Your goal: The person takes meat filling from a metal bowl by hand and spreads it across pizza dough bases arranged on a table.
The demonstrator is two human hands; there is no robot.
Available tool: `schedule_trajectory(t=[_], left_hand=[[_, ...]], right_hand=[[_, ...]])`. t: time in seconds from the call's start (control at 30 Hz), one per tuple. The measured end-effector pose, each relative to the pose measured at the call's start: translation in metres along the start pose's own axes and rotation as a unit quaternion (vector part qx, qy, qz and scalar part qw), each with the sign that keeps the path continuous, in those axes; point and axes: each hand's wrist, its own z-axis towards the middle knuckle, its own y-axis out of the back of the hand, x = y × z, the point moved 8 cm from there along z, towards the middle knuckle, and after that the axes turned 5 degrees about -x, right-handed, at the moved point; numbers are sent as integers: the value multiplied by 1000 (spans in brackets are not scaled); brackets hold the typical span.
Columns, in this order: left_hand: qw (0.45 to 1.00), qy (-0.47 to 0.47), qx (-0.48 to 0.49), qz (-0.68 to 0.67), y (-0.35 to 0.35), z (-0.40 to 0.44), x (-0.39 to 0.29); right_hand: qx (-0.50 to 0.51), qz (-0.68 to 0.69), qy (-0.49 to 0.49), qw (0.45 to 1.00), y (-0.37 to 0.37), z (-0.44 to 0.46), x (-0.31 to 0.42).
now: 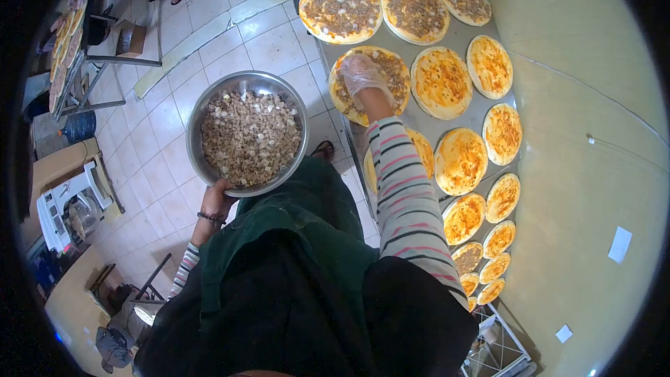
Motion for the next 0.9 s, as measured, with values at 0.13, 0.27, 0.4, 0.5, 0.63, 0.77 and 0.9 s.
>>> schedule_trajectory(t=[0.13,0.27,0.4,0.5,0.63,0.77,0.9], left_hand=[[1000,-23,20,-3,-5,-1,-6],[1000,-4,17,-15,0,5,-3],[999,14,22,-30,-5,3,-3],[999,22,23,-26,-4,6,1],[999,22,32,-18,-6,5,5],[999,3,35,-16,-11,-4,3],[999,-1,23,28,-3,-2,10]], right_hand=[[28,-14,74,997,9,0,4],[151,84,11,985,43,-46,9],[119,98,35,987,38,-70,-4],[26,144,88,985,36,-71,1],[41,72,57,995,13,-69,4],[-6,-9,60,998,21,-72,12],[7,-34,109,993,18,-79,29]])
